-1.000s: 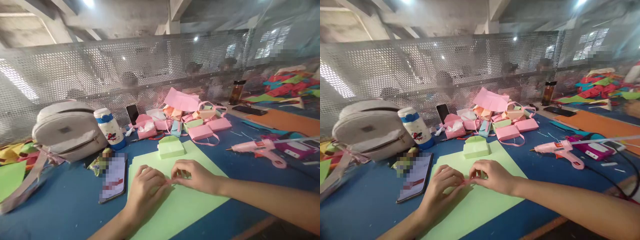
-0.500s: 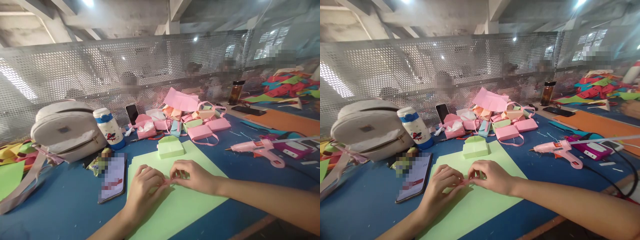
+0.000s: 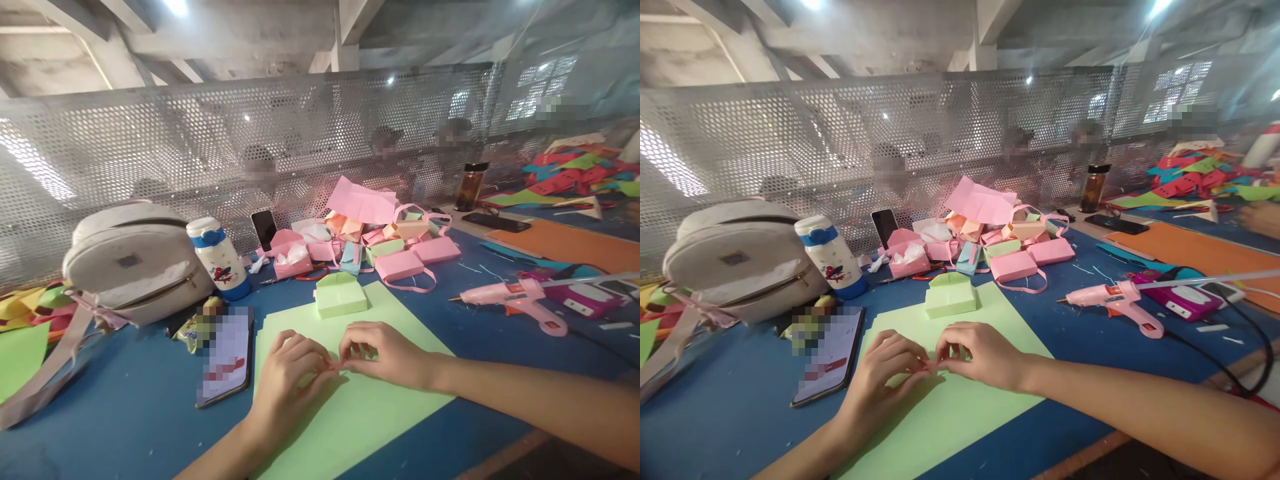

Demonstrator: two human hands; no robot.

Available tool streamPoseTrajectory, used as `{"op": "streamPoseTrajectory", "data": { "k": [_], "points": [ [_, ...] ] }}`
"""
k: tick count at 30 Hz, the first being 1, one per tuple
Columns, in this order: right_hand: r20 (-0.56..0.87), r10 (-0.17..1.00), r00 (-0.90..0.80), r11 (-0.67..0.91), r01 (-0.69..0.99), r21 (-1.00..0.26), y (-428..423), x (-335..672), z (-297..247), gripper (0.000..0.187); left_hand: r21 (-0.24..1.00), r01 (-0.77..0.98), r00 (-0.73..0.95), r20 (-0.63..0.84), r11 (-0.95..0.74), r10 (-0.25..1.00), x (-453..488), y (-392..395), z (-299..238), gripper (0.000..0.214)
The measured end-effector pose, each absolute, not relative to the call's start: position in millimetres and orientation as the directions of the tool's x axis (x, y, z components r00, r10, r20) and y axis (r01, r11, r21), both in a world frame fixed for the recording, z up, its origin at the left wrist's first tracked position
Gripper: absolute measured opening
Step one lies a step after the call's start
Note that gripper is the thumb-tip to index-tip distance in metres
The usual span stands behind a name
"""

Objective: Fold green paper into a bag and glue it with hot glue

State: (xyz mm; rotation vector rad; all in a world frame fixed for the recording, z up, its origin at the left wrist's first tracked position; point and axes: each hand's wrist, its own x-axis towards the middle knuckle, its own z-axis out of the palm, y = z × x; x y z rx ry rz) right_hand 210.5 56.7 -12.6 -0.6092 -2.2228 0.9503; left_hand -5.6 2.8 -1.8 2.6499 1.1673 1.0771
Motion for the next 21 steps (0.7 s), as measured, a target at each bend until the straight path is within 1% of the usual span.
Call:
{"op": "streamPoseTrajectory", "data": {
  "k": [6, 10, 15, 18, 21],
  "points": [
    [0.369, 0.613, -0.698, 0.636, 0.158, -0.756, 55.2, 211.2, -11.7, 0.003, 0.287, 0.637, 0.479, 0.580, -0.715, 0.659, -5.4, 3.1, -2.9, 0.007],
    [0.368, 0.599, -0.711, 0.648, 0.162, -0.744, 54.9, 210.5, -11.4, 0.003, 0.272, 0.644, 0.476, 0.589, -0.715, 0.653, -3.3, 1.8, -2.0, 0.013],
    [0.361, 0.595, -0.718, 0.649, 0.165, -0.742, 54.9, 210.3, -11.2, 0.001, 0.258, 0.650, 0.520, 0.535, -0.715, 0.666, -3.9, 0.8, -0.1, 0.019],
    [0.366, 0.604, -0.708, 0.644, 0.162, -0.748, 54.7, 210.6, -11.1, 0.002, 0.273, 0.642, 0.523, 0.528, -0.716, 0.670, -5.0, 1.3, 0.4, 0.019],
    [0.355, 0.630, -0.691, 0.622, 0.174, -0.764, 54.5, 210.9, -9.7, 0.006, 0.316, 0.638, 0.498, 0.527, -0.703, 0.689, -4.8, 0.9, 3.0, 0.018]
  ]
}}
